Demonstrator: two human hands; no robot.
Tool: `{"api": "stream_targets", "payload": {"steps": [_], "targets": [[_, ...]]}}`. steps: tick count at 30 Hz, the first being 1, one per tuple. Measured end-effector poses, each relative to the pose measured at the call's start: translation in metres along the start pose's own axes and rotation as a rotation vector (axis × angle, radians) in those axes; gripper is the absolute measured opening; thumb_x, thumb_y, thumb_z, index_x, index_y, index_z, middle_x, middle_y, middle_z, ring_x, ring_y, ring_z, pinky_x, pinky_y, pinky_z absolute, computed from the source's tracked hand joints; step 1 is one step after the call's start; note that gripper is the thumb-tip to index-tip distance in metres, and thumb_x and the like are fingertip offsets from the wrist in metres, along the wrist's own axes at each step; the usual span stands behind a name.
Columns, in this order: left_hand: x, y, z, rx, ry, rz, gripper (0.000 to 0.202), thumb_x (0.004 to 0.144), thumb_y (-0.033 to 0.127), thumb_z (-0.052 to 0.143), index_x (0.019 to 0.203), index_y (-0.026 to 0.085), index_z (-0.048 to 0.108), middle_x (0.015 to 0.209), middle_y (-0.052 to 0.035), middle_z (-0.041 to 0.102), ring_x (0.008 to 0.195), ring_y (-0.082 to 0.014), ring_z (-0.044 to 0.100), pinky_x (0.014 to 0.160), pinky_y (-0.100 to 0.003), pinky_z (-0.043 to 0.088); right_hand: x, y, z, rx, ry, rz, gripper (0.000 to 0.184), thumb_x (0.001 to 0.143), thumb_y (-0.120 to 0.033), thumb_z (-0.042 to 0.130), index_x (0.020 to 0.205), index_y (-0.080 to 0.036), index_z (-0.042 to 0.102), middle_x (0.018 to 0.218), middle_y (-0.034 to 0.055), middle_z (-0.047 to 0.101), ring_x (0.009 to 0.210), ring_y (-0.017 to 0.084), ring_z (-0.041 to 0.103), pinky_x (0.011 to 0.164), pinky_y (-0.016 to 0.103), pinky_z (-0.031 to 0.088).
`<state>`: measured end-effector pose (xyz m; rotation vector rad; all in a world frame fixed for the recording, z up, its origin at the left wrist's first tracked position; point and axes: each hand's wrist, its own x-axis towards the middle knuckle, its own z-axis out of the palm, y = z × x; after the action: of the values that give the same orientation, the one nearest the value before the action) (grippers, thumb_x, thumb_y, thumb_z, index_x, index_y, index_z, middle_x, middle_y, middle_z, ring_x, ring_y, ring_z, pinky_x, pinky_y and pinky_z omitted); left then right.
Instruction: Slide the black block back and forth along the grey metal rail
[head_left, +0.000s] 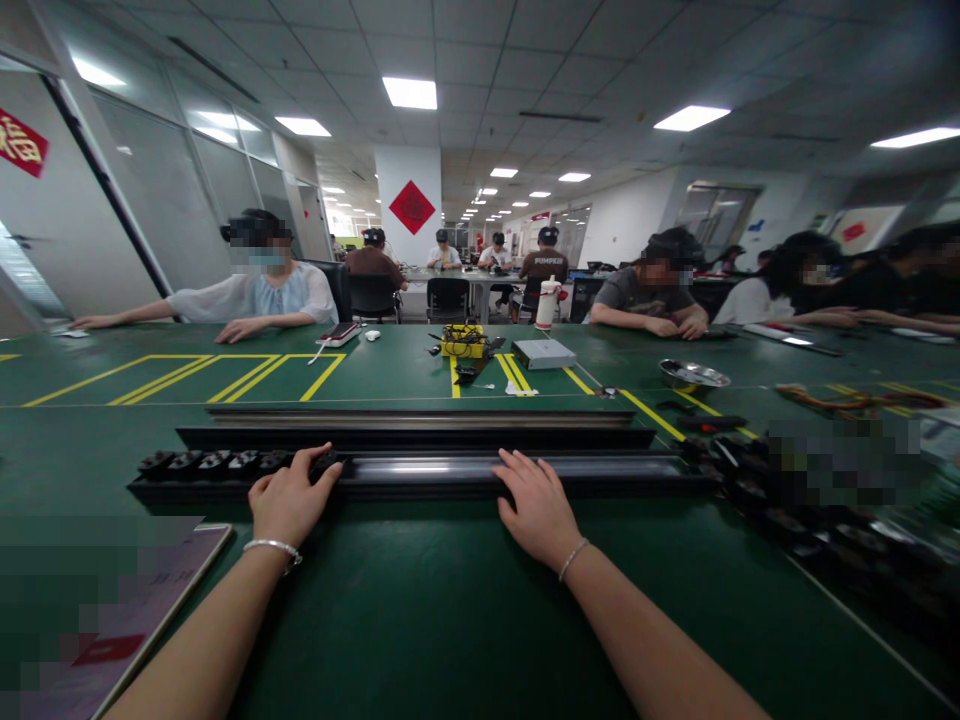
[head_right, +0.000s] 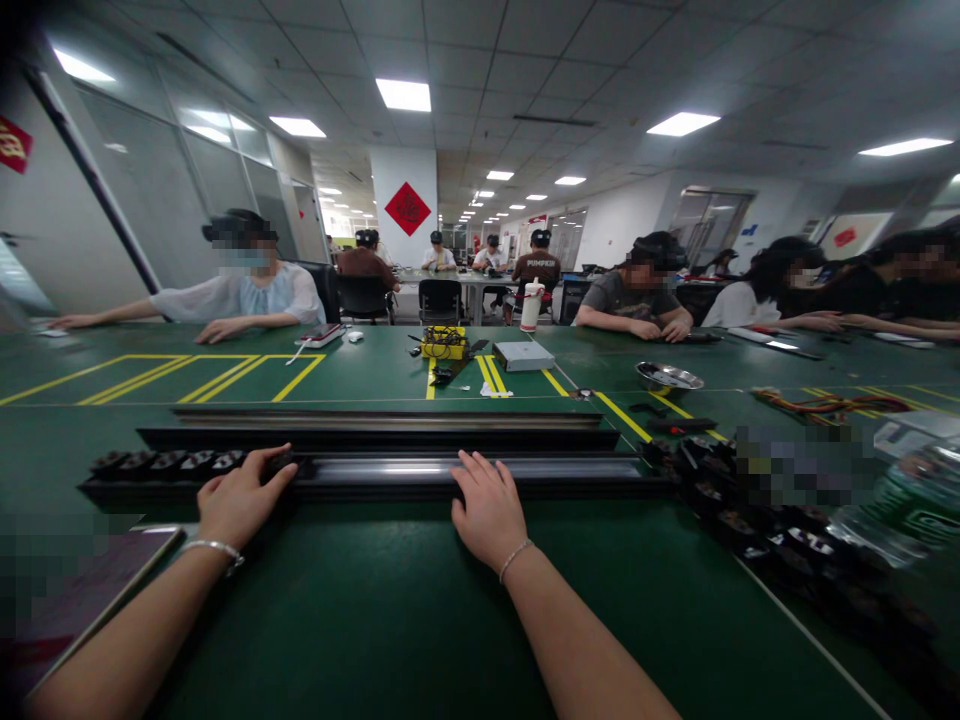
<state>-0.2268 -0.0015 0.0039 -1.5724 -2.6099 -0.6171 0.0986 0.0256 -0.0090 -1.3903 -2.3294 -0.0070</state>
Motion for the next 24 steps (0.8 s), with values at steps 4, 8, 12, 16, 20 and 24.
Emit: {"api": "stream_targets", "payload": {"steps": [4, 8, 12, 16, 20, 24], "targets": [[-0.0005, 0.0002, -0.0002, -0.005, 0.001, 0.001, 0.055, 0.077, 0.057, 0.029, 0.119, 0.028, 0.049, 0.085, -0.0095, 0.064, 0.096, -0.0256, 0.055, 0.089, -0.041, 0.030, -0.0003, 0.0000, 0.0001, -0.007, 0.014, -0.008, 0.041, 0.075, -0.022, 0.044, 0.115, -0.026, 0.051, 0.136, 0.0006, 0.040, 0.126, 0.017, 0.031, 0.104, 0.040, 0.015], [-0.0009, 0.0009, -0.0003, -0.006, 0.004, 0.005, 0.055, 0.077, 0.058, 0.030, 0.119, 0.028, 0.049, 0.084, -0.0090, 0.064, 0.096, -0.0260, 0.056, 0.089, -0.042, 0.030, -0.0004, 0.0003, 0.0002, -0.008, 0.010, -0.006, 0.041, 0.076, -0.022, 0.045, 0.115, -0.026, 0.051, 0.135, 0.0008, 0.041, 0.126, 0.017, 0.031, 0.104, 0.040, 0.015], [-0.0010, 0.0017, -0.0014, 0.003, 0.001, 0.010, 0.055, 0.077, 0.058, 0.029, 0.118, 0.028, 0.049, 0.085, -0.0091, 0.065, 0.097, -0.0262, 0.056, 0.090, -0.042, 0.030, 0.0000, 0.0002, 0.0001, -0.015, 0.009, -0.005, 0.040, 0.076, -0.023, 0.045, 0.116, -0.026, 0.051, 0.136, 0.0009, 0.040, 0.126, 0.017, 0.031, 0.104, 0.039, 0.016], [-0.0006, 0.0009, -0.0006, 0.013, 0.001, 0.006, 0.055, 0.077, 0.059, 0.029, 0.118, 0.029, 0.049, 0.085, -0.0094, 0.065, 0.097, -0.0261, 0.056, 0.090, -0.042, 0.030, 0.0000, -0.0001, 0.0003, -0.006, 0.006, -0.006, 0.040, 0.077, -0.024, 0.044, 0.116, -0.026, 0.051, 0.136, 0.0003, 0.040, 0.126, 0.017, 0.031, 0.104, 0.039, 0.016], [-0.0006, -0.0002, 0.0011, 0.012, 0.005, 0.018, 0.056, 0.077, 0.059, 0.029, 0.119, 0.028, 0.048, 0.087, -0.0092, 0.065, 0.096, -0.0258, 0.056, 0.090, -0.042, 0.030, -0.0004, -0.0001, 0.0005, -0.009, 0.012, -0.008, 0.040, 0.076, -0.023, 0.045, 0.115, -0.026, 0.051, 0.136, 0.0005, 0.040, 0.126, 0.017, 0.031, 0.104, 0.040, 0.015], [-0.0018, 0.0007, -0.0001, 0.014, 0.008, 0.026, 0.057, 0.077, 0.059, 0.028, 0.119, 0.028, 0.048, 0.086, -0.0091, 0.066, 0.096, -0.0259, 0.056, 0.090, -0.042, 0.030, -0.0004, -0.0001, -0.0006, -0.009, 0.009, -0.006, 0.040, 0.076, -0.023, 0.045, 0.115, -0.026, 0.052, 0.135, 0.0009, 0.041, 0.125, 0.017, 0.031, 0.104, 0.040, 0.015]]}}
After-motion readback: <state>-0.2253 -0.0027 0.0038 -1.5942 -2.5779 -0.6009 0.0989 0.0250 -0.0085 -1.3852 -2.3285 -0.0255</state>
